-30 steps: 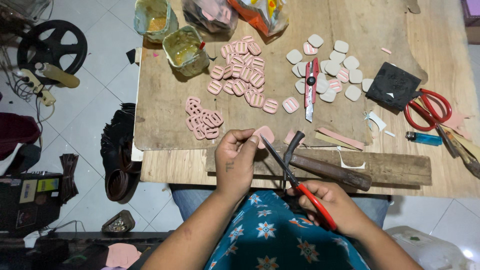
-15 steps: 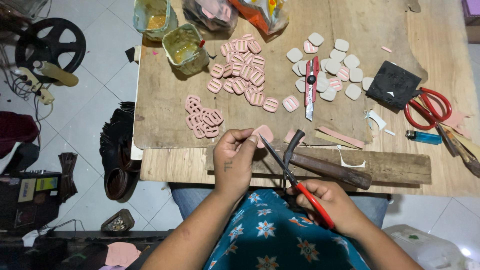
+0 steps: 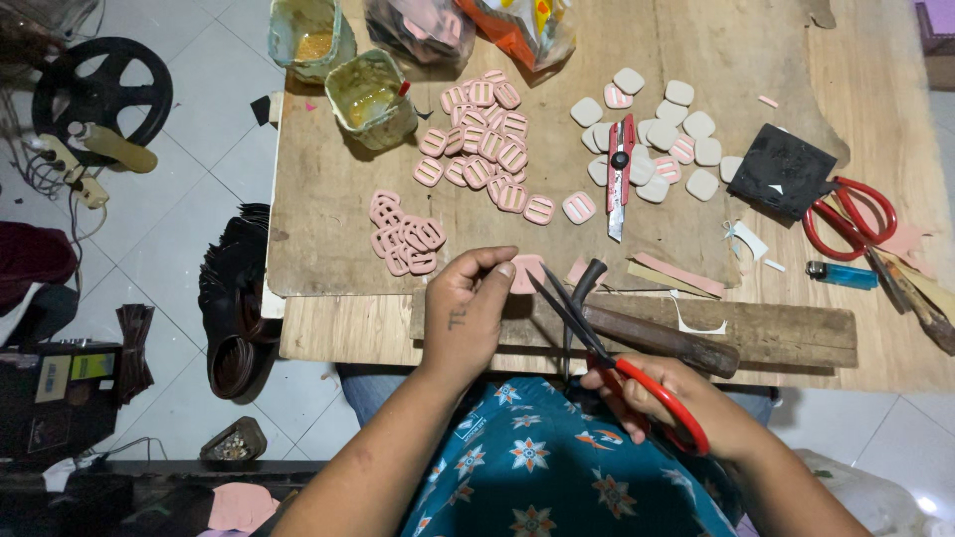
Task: The person sits at a workbench trimming small pink foam pieces with red-handled scissors, cutting excess material from the edges of each piece one at a time. They occasionally use a small hammer on a piece and set finished pieces onto a growing pile of trimmed components on the table.
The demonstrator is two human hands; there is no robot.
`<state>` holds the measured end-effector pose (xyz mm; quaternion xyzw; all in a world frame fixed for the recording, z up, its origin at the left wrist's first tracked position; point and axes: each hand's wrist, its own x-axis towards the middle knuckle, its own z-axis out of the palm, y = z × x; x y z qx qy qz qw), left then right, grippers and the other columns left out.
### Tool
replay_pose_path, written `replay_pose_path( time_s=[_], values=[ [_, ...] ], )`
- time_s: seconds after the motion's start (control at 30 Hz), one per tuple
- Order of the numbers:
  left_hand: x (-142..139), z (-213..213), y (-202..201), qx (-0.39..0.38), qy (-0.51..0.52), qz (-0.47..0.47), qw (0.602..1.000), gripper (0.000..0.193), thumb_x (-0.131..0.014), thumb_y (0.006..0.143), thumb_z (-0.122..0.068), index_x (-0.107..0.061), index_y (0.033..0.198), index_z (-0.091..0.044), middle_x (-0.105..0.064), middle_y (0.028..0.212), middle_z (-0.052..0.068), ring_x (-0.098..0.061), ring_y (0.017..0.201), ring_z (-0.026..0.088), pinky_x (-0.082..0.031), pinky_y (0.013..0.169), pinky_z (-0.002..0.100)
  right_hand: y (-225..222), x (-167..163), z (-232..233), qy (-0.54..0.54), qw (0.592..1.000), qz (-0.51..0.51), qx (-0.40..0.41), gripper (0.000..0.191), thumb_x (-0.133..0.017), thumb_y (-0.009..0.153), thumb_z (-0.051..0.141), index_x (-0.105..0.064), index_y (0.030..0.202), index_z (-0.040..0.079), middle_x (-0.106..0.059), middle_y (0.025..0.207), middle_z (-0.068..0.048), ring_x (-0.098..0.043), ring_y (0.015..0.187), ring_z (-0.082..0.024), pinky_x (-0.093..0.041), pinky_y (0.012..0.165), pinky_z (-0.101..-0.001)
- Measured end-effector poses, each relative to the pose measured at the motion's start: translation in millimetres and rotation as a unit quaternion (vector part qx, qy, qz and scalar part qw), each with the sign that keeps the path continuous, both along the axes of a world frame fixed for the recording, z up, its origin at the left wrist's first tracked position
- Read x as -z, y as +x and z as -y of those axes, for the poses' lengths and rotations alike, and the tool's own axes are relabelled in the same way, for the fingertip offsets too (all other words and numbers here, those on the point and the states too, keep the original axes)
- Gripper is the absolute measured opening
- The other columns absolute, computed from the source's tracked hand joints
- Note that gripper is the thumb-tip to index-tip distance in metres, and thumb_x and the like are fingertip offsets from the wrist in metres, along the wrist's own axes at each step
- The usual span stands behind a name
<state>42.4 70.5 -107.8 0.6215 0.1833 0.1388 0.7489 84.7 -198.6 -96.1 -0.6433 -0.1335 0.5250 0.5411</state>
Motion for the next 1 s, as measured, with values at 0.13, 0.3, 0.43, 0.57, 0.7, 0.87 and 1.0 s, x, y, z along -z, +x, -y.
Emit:
replay_pose_path(
  time_s=[0.13,0.3,0.43,0.57,0.7,0.87,1.0],
  values=[
    [-2.2,-2.2,1.0,0.020,-0.045,-0.015,0.999,0.024,-0.060,0.097,-0.008,-0.069,0.116,0.005,-0.075,0.102,0.008,-0.069,0.090,0.010,-0.056,0.082,0.026,1.7,0.6,-0.1,0.008,1.000,0.001,-0.003,0.065,-0.064,0.089,0.052,-0.070,0.124,-0.003,-0.059,0.067,-0.005,-0.058,0.059,-0.014,-0.049,0.059,-0.0267],
    [-7.4,-10.2,-0.1,0.068,-0.055,-0.025,0.996,0.025,-0.058,0.098,-0.008,-0.070,0.115,0.005,-0.077,0.102,0.009,-0.072,0.091,0.012,-0.057,0.083,0.027,2.4,3.2,0.8,0.002,1.000,0.013,-0.001,0.061,-0.062,0.091,0.049,-0.072,0.120,-0.003,-0.059,0.064,-0.004,-0.057,0.057,-0.012,-0.047,0.057,-0.0264],
    [-10.7,-13.9,0.0,0.096,-0.016,-0.023,0.995,0.024,-0.058,0.098,-0.008,-0.070,0.115,0.005,-0.078,0.102,0.008,-0.071,0.091,0.011,-0.057,0.084,0.026,0.6,5.5,-0.2,-0.029,1.000,0.011,0.003,0.049,-0.064,0.092,0.040,-0.071,0.119,-0.001,-0.059,0.064,-0.003,-0.056,0.055,-0.012,-0.047,0.053,-0.0259],
    [-9.8,-12.2,1.1,0.089,-0.059,-0.043,0.993,0.024,-0.059,0.097,-0.006,-0.070,0.115,0.006,-0.077,0.098,0.011,-0.070,0.085,0.012,-0.057,0.078,0.027,-3.7,8.3,-3.5,-0.090,0.996,-0.002,0.024,0.041,-0.069,0.089,0.032,-0.073,0.115,0.002,-0.063,0.068,0.000,-0.054,0.054,-0.010,-0.045,0.050,-0.0258],
    [-5.9,-10.3,2.2,0.074,-0.124,-0.047,0.988,0.024,-0.059,0.096,-0.005,-0.069,0.114,0.007,-0.076,0.095,0.012,-0.071,0.080,0.013,-0.057,0.073,0.027,-5.6,9.3,-3.2,-0.120,0.992,-0.017,0.042,0.033,-0.073,0.086,0.028,-0.075,0.110,0.005,-0.061,0.069,0.003,-0.048,0.054,-0.008,-0.037,0.048,-0.0254],
    [-1.8,-9.8,0.5,0.074,-0.172,-0.046,0.981,0.024,-0.058,0.096,-0.004,-0.067,0.114,0.009,-0.075,0.093,0.012,-0.070,0.079,0.014,-0.057,0.072,0.027,-9.7,12.0,-2.1,-0.120,0.989,0.085,0.023,0.024,-0.077,0.086,0.026,-0.076,0.096,0.005,-0.059,0.069,0.006,-0.048,0.063,-0.003,-0.041,0.055,-0.0226],
    [0.3,-8.3,-1.6,0.068,-0.144,-0.048,0.986,0.025,-0.059,0.097,-0.005,-0.067,0.116,0.009,-0.075,0.095,0.012,-0.070,0.081,0.013,-0.057,0.073,0.026,-14.2,16.4,-0.8,-0.137,0.989,0.026,0.055,0.026,-0.077,0.086,0.026,-0.073,0.092,0.002,-0.052,0.066,0.003,-0.043,0.060,-0.008,-0.035,0.052,-0.0266]
  ],
)
